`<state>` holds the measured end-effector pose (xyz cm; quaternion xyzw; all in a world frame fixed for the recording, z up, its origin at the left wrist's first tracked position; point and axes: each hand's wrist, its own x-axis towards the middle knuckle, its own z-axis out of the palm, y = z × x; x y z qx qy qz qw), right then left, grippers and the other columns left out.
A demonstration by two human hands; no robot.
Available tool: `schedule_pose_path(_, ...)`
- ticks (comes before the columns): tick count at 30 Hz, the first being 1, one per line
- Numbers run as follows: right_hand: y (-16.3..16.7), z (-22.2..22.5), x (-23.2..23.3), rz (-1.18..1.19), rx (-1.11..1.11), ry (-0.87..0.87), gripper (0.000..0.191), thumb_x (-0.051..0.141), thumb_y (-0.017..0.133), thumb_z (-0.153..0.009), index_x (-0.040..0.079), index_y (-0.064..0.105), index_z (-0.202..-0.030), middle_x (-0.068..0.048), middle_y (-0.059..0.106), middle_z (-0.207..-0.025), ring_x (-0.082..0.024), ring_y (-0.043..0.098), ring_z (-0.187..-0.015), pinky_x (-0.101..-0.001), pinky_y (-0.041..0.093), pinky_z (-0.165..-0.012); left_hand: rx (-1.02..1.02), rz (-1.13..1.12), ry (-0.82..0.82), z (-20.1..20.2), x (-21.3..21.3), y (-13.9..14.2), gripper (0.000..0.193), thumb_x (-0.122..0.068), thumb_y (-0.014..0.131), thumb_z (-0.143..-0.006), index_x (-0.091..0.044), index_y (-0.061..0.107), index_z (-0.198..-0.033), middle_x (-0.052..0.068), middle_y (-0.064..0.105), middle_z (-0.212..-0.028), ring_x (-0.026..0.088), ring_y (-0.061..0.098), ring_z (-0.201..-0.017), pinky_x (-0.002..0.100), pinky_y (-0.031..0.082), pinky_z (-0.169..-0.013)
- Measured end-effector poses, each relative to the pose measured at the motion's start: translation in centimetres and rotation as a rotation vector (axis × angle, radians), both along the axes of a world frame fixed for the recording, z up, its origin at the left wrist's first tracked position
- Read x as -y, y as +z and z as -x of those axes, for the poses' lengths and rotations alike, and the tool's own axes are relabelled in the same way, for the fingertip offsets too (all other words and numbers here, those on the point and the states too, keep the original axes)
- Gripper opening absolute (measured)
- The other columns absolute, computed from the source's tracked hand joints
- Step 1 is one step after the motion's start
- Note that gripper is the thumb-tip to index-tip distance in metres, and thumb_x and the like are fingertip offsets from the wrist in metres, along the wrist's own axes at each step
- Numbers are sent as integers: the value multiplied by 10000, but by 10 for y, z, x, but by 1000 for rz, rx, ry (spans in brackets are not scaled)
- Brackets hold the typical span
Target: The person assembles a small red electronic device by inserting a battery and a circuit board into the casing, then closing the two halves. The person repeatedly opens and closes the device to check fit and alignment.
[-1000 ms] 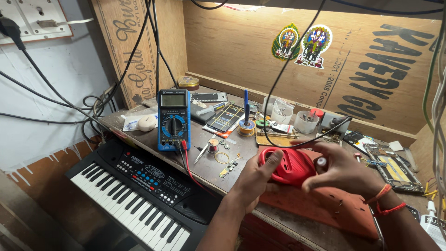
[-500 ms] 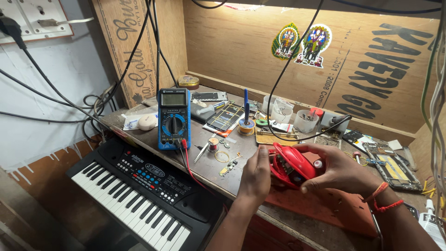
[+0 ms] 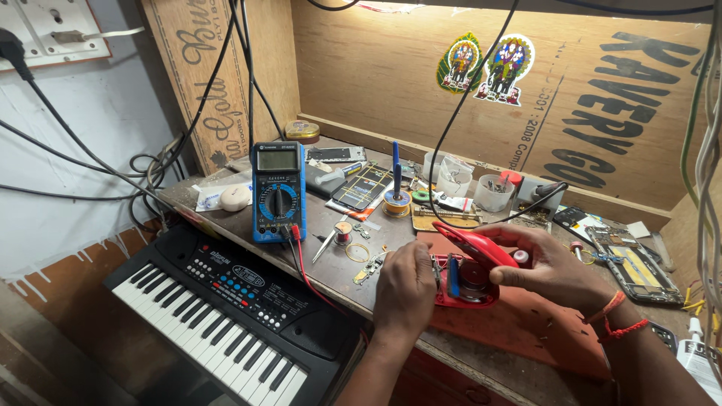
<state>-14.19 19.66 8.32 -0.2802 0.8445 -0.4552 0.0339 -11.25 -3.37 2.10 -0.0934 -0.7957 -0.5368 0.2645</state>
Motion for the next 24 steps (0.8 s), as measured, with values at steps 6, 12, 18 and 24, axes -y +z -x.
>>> schedule_pose_path(6,-4,3,-13,-57,-50,-109,716,546,716,-843,46,671,-1353,-56,696,-990,-121,621,-875,-284,506,-726,49,-64,-59,-7,5,9,414,-291,400,-1035,-44,712,-1148,175,739,-1013,324,665,-1015,443,514,-921)
schedule_pose_path(12,-2,0,-16,10,66,-195,607,517,620,-883,40,749,-1236,24,584,-648,-49,475,-534,-248,369,-435,44,-56,-93,-14,5,14,315,-231,550,-965,-67,706,-1185,137,744,-1055,262,674,-994,407,545,-879)
schedule_pose_path(18,2,0,-10,44,105,-297,508,429,557,-948,52,739,-1237,-7,561,-582,-80,436,-467,-268,356,-419,-37,-27,-79,-11,5,9,275,-214,595,-956,-67,725,-1150,122,762,-1055,265,671,-986,411,542,-876)
schedule_pose_path(24,-1,4,-12,63,66,-302,555,464,527,-949,69,704,-1296,-1,573,-593,-75,443,-476,-262,375,-423,89,-237,-174,-2,9,4,341,-143,481,-977,-56,652,-1259,131,746,-1120,179,690,-837,334,571,-767)
